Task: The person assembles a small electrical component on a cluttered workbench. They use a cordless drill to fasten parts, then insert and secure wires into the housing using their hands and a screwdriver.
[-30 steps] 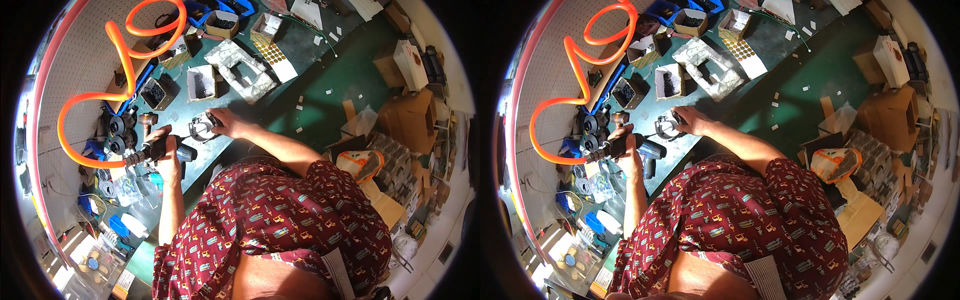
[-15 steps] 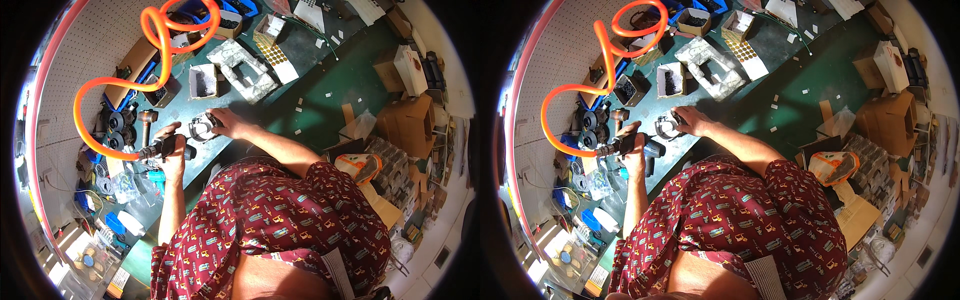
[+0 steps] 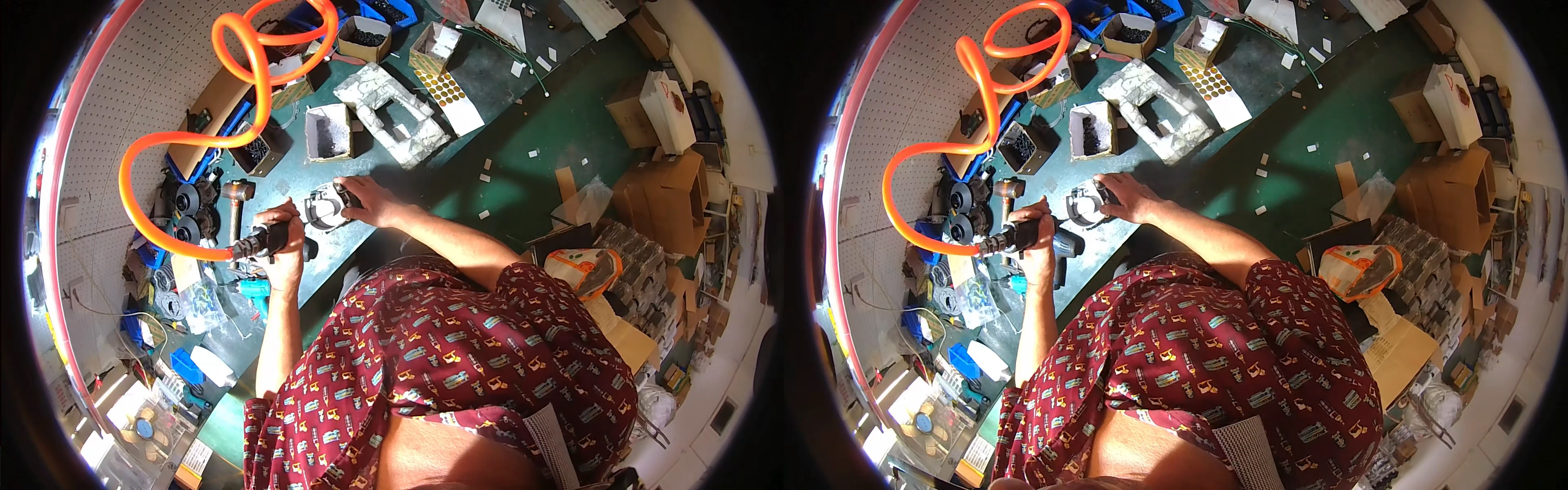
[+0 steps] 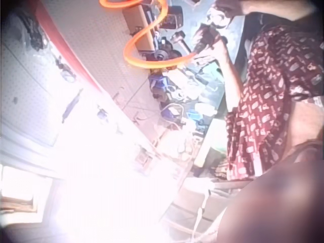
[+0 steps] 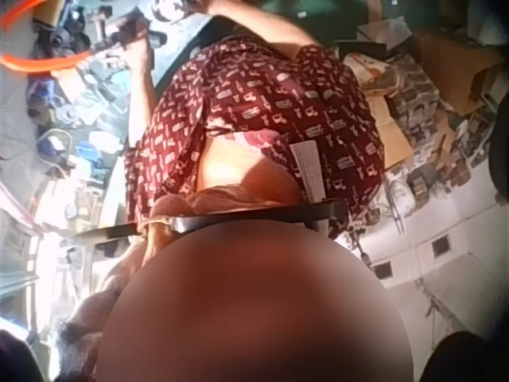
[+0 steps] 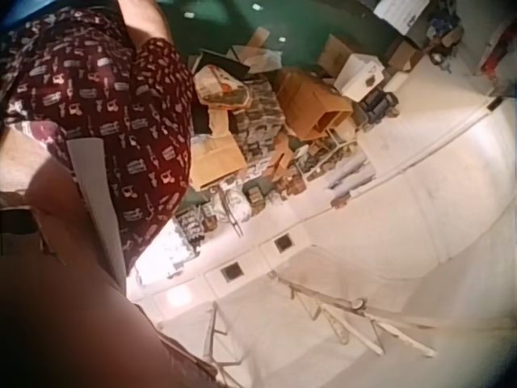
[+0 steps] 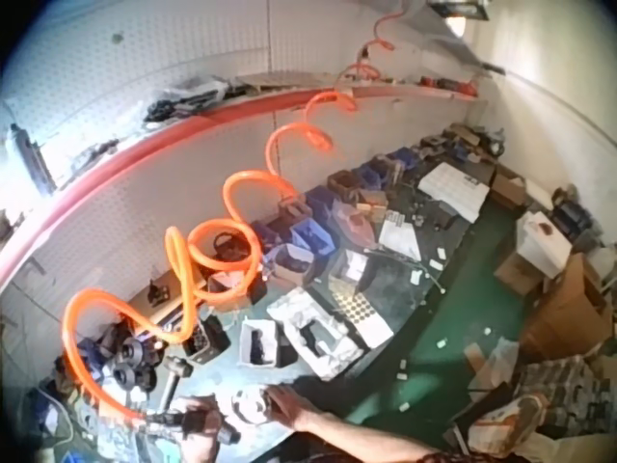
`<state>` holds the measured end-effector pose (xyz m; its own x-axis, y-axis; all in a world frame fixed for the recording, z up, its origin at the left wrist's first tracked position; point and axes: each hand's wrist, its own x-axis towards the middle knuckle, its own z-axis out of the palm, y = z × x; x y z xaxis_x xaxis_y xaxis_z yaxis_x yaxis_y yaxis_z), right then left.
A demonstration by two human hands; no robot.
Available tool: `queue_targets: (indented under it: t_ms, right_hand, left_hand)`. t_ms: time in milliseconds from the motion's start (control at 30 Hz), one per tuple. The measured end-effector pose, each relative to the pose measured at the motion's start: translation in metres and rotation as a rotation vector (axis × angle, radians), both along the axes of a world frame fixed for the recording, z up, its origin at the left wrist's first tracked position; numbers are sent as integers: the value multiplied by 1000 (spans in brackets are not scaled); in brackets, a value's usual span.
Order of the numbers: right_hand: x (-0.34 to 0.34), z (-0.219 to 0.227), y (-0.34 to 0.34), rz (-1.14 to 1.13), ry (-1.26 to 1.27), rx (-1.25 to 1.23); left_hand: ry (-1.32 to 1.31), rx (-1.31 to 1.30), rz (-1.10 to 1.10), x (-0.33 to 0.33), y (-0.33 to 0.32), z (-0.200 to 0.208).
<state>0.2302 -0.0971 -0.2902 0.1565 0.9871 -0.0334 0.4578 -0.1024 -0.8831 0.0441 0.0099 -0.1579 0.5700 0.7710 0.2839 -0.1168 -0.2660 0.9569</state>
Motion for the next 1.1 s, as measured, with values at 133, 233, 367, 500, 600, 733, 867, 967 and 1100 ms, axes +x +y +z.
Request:
queue_targets:
  t_ms: [133, 233, 367, 500, 600, 733, 867, 967, 1100]
  right_hand:
    - [1, -13, 1, -7, 35, 16]
    - [9, -20, 2, 37, 33, 57]
    - [10, -22, 3, 85, 10, 103]
    - [11, -20, 2, 87, 31, 42]
    - [12, -19, 0, 99, 46, 11]
    - [12, -17, 1, 97, 61, -9]
    - [10, -10, -2, 91, 73, -35]
    - [11, -16, 0, 99, 31, 7]
    - [13, -12, 1, 104, -52, 87]
  left_hand:
    - [52, -11, 102, 6, -14, 23]
    - [-26, 45, 82, 7, -16, 32]
    - [-44, -16, 39, 10, -25, 31]
    - [-60, -54, 45, 11, -30, 12]
    - [-88, -66, 59, 13, -31, 6]
    - [-55, -63, 77, 13, -28, 2]
    - [-63, -86, 95, 12, -30, 0]
    - [30, -55, 20, 20, -29, 6]
    - [51, 16, -144, 31, -33, 8]
